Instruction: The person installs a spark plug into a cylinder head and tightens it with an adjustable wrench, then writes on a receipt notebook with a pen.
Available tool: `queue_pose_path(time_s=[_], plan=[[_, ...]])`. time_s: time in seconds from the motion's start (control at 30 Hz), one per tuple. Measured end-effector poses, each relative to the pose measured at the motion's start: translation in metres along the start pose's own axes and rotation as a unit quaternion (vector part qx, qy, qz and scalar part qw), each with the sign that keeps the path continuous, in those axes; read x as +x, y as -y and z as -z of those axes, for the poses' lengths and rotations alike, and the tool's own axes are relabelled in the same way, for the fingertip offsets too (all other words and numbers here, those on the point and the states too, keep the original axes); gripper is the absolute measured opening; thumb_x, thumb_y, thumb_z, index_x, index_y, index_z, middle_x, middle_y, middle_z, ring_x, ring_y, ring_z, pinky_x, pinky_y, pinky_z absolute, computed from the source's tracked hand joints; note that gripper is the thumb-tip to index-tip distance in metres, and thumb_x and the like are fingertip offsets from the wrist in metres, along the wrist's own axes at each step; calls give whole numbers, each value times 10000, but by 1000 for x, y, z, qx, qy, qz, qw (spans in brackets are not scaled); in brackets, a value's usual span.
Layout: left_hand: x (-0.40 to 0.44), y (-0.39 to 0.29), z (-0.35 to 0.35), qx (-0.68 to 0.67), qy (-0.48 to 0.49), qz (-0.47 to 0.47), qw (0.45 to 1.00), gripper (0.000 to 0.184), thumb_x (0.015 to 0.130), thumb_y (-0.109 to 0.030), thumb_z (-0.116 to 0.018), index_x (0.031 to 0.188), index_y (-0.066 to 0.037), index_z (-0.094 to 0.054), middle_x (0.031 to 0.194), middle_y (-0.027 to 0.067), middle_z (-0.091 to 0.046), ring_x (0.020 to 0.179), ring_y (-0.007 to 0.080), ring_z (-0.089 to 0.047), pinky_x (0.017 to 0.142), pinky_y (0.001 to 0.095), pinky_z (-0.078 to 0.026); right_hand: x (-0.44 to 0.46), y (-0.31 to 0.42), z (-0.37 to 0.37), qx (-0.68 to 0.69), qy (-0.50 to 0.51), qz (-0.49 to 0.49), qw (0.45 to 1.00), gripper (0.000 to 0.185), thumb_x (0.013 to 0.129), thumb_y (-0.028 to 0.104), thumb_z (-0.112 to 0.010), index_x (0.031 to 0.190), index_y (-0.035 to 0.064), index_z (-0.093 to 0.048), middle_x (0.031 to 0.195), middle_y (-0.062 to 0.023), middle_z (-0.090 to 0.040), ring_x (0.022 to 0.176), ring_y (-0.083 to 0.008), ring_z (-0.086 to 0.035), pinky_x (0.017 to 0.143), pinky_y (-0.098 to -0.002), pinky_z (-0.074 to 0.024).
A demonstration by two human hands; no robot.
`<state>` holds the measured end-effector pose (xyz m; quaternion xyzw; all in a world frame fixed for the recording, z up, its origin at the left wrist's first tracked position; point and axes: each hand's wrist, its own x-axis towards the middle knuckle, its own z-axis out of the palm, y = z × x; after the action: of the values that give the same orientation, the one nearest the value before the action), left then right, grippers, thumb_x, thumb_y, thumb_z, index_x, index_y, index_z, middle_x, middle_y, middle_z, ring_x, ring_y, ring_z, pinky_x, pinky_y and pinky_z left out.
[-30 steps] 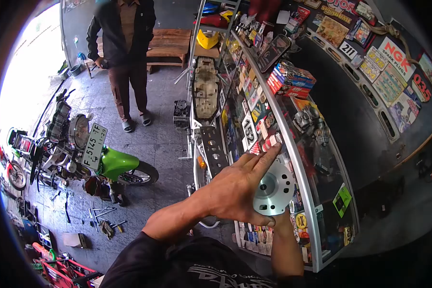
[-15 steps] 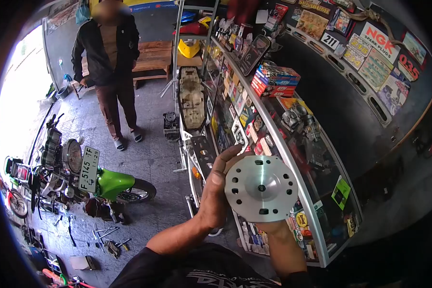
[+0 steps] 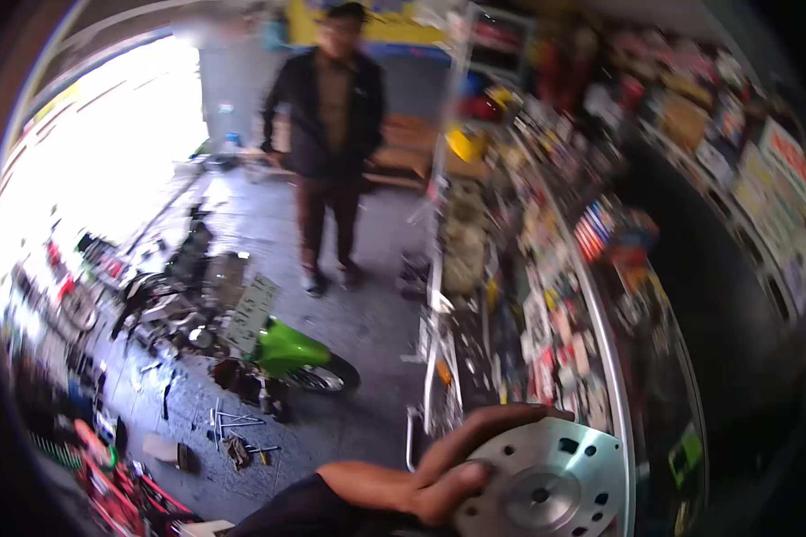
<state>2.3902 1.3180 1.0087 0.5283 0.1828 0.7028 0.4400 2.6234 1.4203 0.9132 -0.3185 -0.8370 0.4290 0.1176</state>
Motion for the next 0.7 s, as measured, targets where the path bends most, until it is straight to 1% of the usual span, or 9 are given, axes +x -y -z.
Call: queue_pose_path(time_s=[0.03,0.1,0.13,0.23,0.3,0.33,0.43,0.6,0.7], plan=[[-14,6,-7,57,-112,24,992,713,1041,-422,-532,1536,45,-323,1486,274,-464,1370,319,-495,1137,462,-397,5,-3,-5,-11,17,3,1000,430,956,141,-706,1349,35,-568,1231,-139,-666,1124,-250,-662,948,-388,-549],[-21,14,7,75,-125,120,982,729,1012,-386,-603,1553,14,-322,1501,236,-471,1414,315,-450,1173,442,-354,16,-4,-15,-34,42,6,999,423,958,142,-702,1346,34,-571,1225,-144,-669,1119,-255,-665,943,-391,-551],[-26,24,22,89,-131,97,983,729,1012,-386,-603,1553,14,-322,1501,236,-471,1414,315,-450,1173,442,-354,23,-3,-19,-41,53,9,998,420,959,142,-700,1344,34,-573,1223,-147,-671,1117,-258,-667,940,-392,-551],[-45,56,45,213,-106,198,951,779,1029,-426,-602,1549,58,-284,1489,254,-477,1368,305,-486,1113,404,-408,35,-1,-26,-60,84,14,995,409,962,143,-694,1338,33,-578,1215,-155,-675,1110,-266,-672,932,-395,-554],[-52,73,47,374,-120,234,889,691,1019,-373,-632,1489,79,-403,1404,244,-567,1278,272,-567,1042,383,-464,41,-2,-28,-68,103,19,992,402,963,144,-690,1334,33,-582,1210,-161,-678,1105,-272,-675,926,-397,-555],[-66,97,54,423,-135,278,852,1150,788,-735,-699,1548,42,-322,1496,367,-411,1386,484,-449,1096,579,-440,41,-3,-30,-73,110,18,991,398,964,145,-688,1332,32,-583,1207,-163,-679,1103,-274,-676,923,-398,-556],[-76,102,37,476,-113,267,830,1141,783,-726,-705,1565,4,-309,1551,361,-338,1433,490,-375,1146,564,-360,44,-8,-30,-85,126,21,988,388,967,146,-681,1327,32,-589,1200,-171,-684,1095,-282,-681,915,-402,-558],[-105,133,31,456,-147,298,826,1102,662,-488,-812,1554,-24,-362,1456,346,-419,1243,508,-506,1031,559,-464,43,-16,-34,-94,152,29,983,372,972,148,-671,1317,31,-597,1187,-185,-691,1083,-296,-689,901,-407,-561],[-113,148,27,524,-109,272,799,1105,647,-471,-818,1550,-14,-376,1457,345,-426,1233,517,-518,1033,569,-462,42,-20,-38,-102,167,42,980,362,975,149,-665,1311,30,-603,1179,-193,-695,1076,-304,-694,892,-410,-563]])
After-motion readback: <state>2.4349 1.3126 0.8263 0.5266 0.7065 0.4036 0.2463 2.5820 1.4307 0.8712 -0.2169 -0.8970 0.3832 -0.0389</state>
